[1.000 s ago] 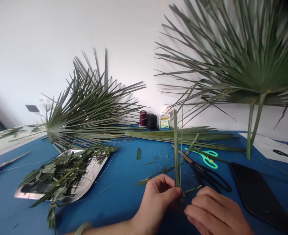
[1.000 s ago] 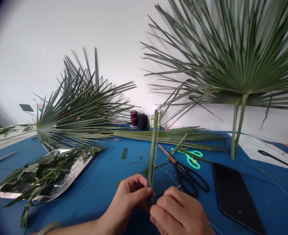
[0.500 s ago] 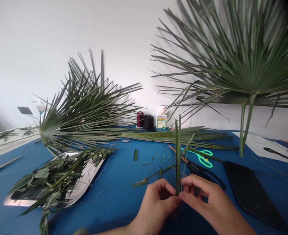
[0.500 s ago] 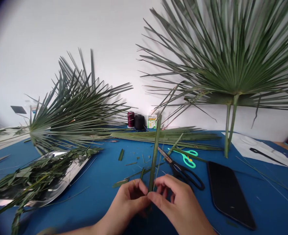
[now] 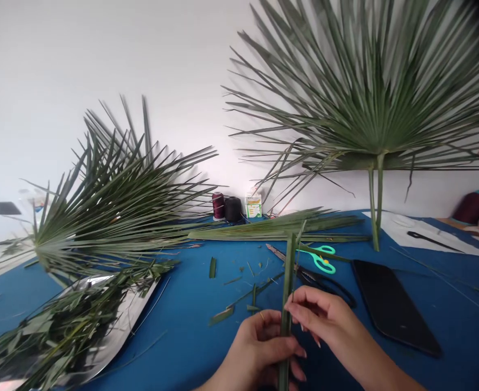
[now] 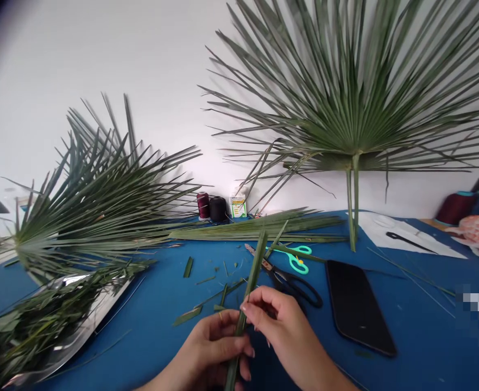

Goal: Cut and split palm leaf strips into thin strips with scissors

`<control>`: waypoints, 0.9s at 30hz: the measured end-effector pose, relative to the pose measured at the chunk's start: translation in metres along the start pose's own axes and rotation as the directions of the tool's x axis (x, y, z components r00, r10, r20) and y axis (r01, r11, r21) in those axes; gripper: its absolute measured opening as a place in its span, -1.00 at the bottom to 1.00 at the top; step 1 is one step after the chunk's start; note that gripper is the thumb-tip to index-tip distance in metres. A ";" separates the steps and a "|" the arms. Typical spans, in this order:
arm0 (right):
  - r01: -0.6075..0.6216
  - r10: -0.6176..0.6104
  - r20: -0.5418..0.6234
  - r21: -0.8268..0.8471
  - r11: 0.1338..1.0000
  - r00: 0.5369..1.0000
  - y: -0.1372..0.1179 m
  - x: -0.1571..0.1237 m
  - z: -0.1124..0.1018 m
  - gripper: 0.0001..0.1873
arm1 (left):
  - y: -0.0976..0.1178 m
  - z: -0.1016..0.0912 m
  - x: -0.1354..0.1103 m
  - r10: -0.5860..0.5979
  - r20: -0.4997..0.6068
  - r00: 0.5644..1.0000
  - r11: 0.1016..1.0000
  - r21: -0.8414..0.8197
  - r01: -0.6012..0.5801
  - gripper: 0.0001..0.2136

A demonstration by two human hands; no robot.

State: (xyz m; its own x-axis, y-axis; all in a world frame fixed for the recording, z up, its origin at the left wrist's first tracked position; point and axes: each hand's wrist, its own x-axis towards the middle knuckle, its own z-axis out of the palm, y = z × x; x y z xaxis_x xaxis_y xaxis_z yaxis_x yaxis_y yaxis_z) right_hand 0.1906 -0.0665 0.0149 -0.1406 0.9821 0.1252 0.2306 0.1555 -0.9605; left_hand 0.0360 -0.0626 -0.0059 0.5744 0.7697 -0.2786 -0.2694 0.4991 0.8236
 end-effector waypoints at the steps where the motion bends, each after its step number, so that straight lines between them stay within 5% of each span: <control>1: 0.000 0.000 0.011 0.005 1.000 1.000 0.000 -0.001 0.002 -0.79 | 0.001 0.000 0.000 -0.004 -0.011 1.000 1.000 -0.014 0.004 -0.73; 7: -0.015 0.010 -0.058 -0.083 0.996 0.998 0.007 0.005 -0.001 -0.74 | 0.003 -0.002 0.001 0.046 -0.164 0.985 0.997 -0.056 -0.056 -0.78; 12: 0.005 -0.068 -0.163 -0.356 0.934 0.984 0.007 0.012 -0.022 -0.61 | 0.007 -0.001 -0.002 0.076 -0.278 0.957 0.993 -0.064 -0.098 -0.80; 17: -0.060 -0.178 -0.218 -0.776 0.628 0.960 0.024 0.014 -0.052 -0.76 | 0.012 -0.003 -0.004 0.110 -0.382 0.918 0.982 -0.103 -0.161 -0.84; 21: -0.004 -0.202 -0.084 -0.929 0.369 0.976 0.039 0.012 -0.055 -0.79 | 0.014 -0.008 -0.003 0.088 -0.396 0.914 0.972 -0.169 -0.166 -0.83; 27: 0.072 -0.204 0.030 -0.976 0.204 0.978 0.044 0.010 -0.052 -0.71 | 0.019 -0.010 -0.003 0.048 -0.414 0.909 0.948 -0.268 -0.173 -0.84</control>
State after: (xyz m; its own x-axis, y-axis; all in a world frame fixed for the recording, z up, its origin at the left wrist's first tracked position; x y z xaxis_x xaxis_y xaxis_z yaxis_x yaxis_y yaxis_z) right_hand 0.2489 -0.0449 -0.0129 -0.2134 0.9260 0.3115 0.9769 0.2065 0.0553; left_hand 0.0213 -0.0520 0.0053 0.1889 0.8886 -0.4180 -0.5621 0.4469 0.6960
